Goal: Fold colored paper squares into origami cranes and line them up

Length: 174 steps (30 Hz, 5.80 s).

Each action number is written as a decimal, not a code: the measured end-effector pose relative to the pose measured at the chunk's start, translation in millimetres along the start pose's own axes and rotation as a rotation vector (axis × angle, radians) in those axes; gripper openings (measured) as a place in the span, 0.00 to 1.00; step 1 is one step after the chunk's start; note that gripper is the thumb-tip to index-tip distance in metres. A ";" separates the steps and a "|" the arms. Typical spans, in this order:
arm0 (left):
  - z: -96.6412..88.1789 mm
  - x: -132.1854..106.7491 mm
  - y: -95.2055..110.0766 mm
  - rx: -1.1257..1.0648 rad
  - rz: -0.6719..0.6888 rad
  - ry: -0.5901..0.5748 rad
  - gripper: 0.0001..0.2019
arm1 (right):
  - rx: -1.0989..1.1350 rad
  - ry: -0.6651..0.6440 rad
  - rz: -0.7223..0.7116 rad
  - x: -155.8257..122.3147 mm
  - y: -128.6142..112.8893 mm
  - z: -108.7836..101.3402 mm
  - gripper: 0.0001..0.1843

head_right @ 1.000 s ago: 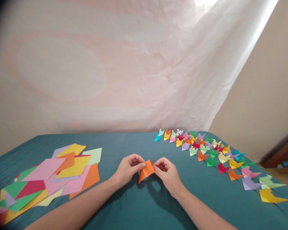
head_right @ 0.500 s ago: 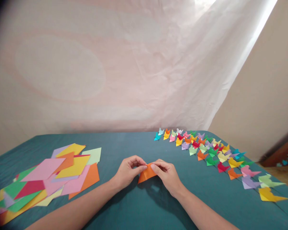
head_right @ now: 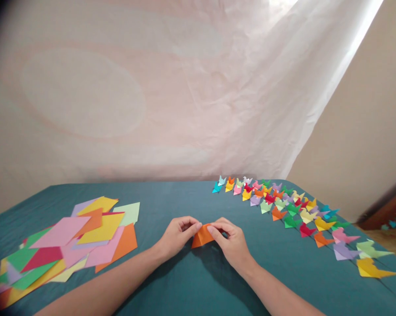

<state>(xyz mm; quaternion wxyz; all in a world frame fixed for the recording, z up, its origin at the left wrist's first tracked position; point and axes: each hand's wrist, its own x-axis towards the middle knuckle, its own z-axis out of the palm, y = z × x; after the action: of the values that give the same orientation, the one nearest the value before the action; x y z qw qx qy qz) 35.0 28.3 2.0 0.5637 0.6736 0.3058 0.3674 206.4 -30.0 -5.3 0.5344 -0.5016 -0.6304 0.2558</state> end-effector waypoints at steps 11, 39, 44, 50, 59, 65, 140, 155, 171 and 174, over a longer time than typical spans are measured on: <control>0.6 -1.8 5.4 -0.228 -0.112 -0.085 0.19 | -0.138 0.127 -0.197 -7.2 -9.5 2.5 0.05; -8.4 -0.6 4.3 -0.215 -0.197 -0.216 0.18 | -0.183 0.022 -0.267 -13.3 -14.0 2.9 0.02; -9.0 -1.7 6.1 -0.212 -0.195 -0.225 0.19 | -0.191 -0.022 -0.239 -12.9 -13.8 2.8 0.04; -7.4 -2.7 11.7 -0.212 -0.238 -0.211 0.19 | -0.194 -0.064 -0.198 -12.0 -16.7 3.1 0.07; -3.8 -2.5 1.7 -0.087 -0.147 -0.152 0.18 | -0.133 -0.139 -0.120 -12.0 -20.4 2.6 0.08; -2.8 -3.3 1.4 -0.035 -0.120 -0.148 0.18 | -0.128 -0.150 -0.083 -10.9 -22.0 1.6 0.08; -3.1 1.0 5.2 -0.133 -0.137 0.151 0.17 | 0.050 -0.012 0.043 -3.3 -10.8 -1.6 0.14; 11.8 -7.8 9.4 -0.193 -0.167 0.143 0.21 | -0.063 0.000 -0.022 -8.3 -12.6 2.4 0.11; 17.0 -14.3 15.2 -0.180 -0.188 0.112 0.19 | -0.111 -0.015 -0.028 -10.5 -19.4 4.0 0.10; 17.6 -14.7 15.4 -0.184 -0.184 0.106 0.19 | -0.122 -0.013 -0.022 -10.3 -21.5 3.4 0.10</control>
<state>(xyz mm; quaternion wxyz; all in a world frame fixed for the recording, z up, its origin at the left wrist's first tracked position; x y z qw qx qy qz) 41.7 4.0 13.3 0.6374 0.5680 0.3604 0.3758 194.8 -46.5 7.8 0.5015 -0.5244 -0.6539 0.2143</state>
